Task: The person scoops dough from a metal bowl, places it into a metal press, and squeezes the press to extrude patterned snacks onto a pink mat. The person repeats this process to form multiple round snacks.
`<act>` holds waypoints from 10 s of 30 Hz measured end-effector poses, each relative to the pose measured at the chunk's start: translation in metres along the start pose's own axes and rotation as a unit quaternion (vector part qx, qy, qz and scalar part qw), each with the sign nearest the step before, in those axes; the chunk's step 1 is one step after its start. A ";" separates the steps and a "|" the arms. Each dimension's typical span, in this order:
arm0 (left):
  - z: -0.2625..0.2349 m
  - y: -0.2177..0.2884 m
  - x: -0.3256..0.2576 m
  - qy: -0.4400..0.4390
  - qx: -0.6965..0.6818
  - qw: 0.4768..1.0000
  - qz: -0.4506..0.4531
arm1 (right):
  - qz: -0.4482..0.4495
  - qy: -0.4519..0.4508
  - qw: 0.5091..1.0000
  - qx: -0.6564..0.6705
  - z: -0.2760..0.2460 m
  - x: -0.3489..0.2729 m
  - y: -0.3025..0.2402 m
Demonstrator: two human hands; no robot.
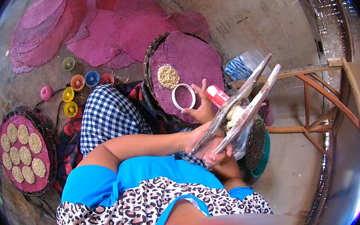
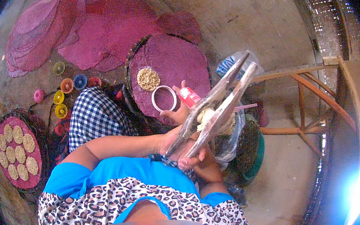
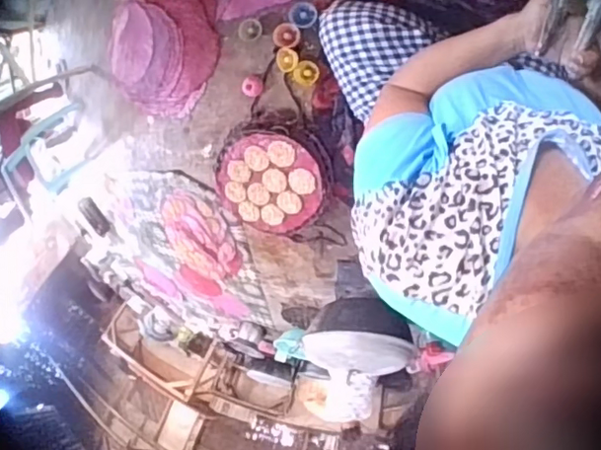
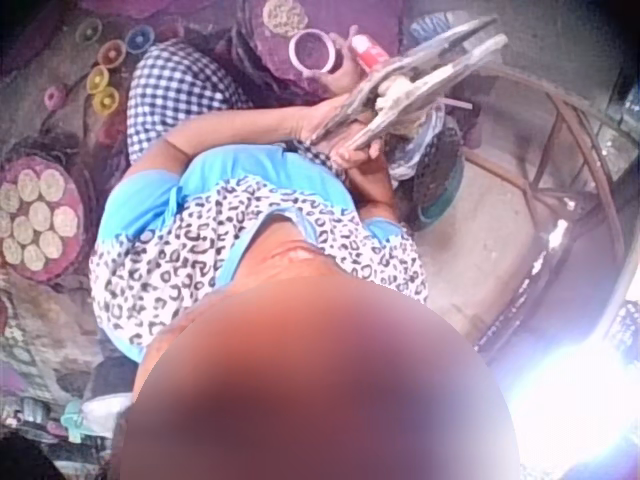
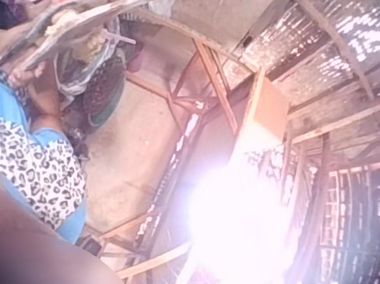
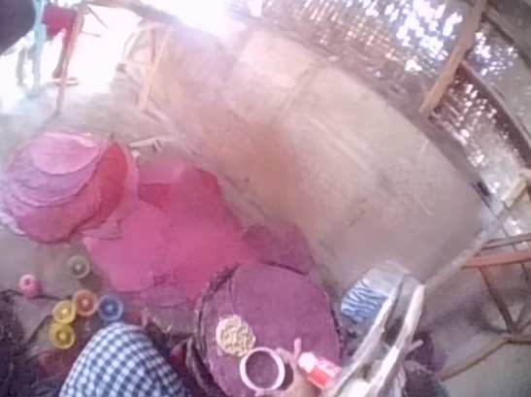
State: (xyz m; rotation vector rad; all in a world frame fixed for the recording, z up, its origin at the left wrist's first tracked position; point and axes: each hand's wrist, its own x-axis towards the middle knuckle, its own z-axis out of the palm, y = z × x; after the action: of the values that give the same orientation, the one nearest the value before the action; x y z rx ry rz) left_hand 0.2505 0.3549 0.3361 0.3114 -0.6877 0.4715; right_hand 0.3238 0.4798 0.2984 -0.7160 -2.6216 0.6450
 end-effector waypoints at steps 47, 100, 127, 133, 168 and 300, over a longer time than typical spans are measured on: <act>-0.033 -0.005 0.001 0.241 -0.175 0.941 0.163 | 0.432 0.039 0.866 0.248 -0.058 0.131 -0.012; 0.042 0.023 -0.114 0.206 0.148 0.952 0.172 | 0.126 0.244 0.915 0.297 -0.030 -0.015 -0.046; 0.044 0.035 -0.052 0.398 0.888 -0.099 0.207 | 0.037 0.263 0.903 0.337 -0.036 -0.060 -0.107; 0.084 0.049 -0.063 0.359 0.854 -0.146 0.349 | 0.017 0.260 0.956 0.134 0.000 -0.076 -0.146; 0.087 0.069 0.025 0.441 0.878 -0.164 -0.092 | 0.194 0.249 0.710 0.630 -0.030 -0.080 -0.039; 0.181 0.080 -0.186 0.631 0.635 0.295 0.334 | 0.493 0.069 0.854 -0.151 -0.214 -0.231 0.253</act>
State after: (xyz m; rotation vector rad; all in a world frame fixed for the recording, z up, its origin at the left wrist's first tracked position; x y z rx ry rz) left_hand -0.0121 0.2882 0.3539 0.9608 1.4984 1.7878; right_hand 0.7034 0.6196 0.3013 -2.1578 -2.0791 0.3701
